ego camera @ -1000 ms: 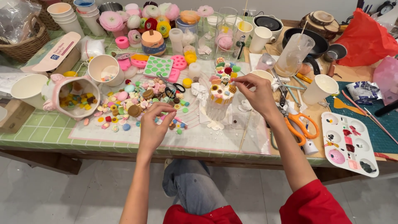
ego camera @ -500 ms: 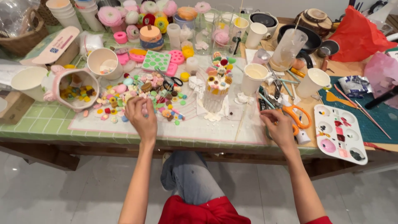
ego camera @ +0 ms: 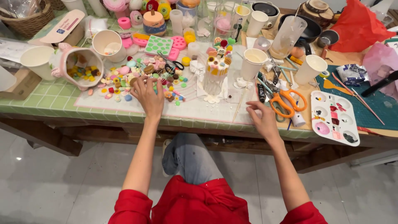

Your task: Decorate a cylindrical container with various colorful charms and beads.

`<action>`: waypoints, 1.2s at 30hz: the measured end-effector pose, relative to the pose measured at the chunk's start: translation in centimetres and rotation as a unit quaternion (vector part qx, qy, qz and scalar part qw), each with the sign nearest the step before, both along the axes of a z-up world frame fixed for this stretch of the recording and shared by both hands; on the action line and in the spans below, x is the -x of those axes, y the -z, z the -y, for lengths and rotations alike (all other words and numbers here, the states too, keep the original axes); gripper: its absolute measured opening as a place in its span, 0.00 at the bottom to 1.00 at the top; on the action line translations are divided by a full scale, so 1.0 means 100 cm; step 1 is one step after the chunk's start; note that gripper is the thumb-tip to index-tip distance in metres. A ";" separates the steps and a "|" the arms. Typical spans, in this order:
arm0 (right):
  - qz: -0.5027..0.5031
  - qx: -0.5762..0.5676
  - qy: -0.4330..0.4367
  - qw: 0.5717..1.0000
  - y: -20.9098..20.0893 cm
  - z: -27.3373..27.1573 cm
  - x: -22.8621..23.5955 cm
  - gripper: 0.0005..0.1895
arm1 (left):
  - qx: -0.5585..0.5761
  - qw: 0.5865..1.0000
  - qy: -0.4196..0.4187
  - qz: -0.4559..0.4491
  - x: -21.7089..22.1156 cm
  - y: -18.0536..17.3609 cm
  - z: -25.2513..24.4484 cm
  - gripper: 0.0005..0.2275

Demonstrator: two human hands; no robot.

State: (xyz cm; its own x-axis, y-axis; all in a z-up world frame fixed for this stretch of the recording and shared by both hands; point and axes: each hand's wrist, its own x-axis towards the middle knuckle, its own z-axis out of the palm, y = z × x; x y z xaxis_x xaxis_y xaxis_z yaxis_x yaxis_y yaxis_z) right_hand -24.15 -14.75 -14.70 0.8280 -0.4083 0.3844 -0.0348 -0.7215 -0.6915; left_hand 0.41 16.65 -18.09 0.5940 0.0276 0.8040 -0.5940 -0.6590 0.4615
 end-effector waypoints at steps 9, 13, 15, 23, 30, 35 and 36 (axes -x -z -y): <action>0.058 0.015 -0.026 0.998 0.003 -0.008 -0.008 0.11 | -0.016 1.000 -0.005 -0.006 -0.005 0.007 0.000 0.09; 0.068 0.003 -0.018 0.998 -0.028 0.000 -0.042 0.12 | -0.014 1.000 -0.004 -0.004 -0.004 0.005 0.000 0.10; 0.105 -0.016 -0.019 0.994 -0.051 0.004 -0.068 0.11 | -0.014 1.000 -0.004 -0.011 -0.004 0.004 0.000 0.09; 0.126 -0.060 -0.113 0.984 -0.079 0.026 -0.148 0.09 | 0.006 0.999 0.003 -0.043 -0.007 0.008 0.000 0.08; 0.093 -0.060 -0.143 0.983 -0.076 0.032 -0.160 0.08 | 0.007 0.999 0.011 -0.046 -0.007 0.005 0.000 0.07; 0.078 -0.056 -0.165 0.982 -0.086 0.031 -0.160 0.09 | 0.013 0.998 0.016 -0.051 -0.005 0.004 -0.001 0.07; 0.071 -0.050 -0.168 0.982 -0.088 0.031 -0.160 0.09 | 0.016 0.998 0.018 -0.052 -0.006 0.004 -0.001 0.07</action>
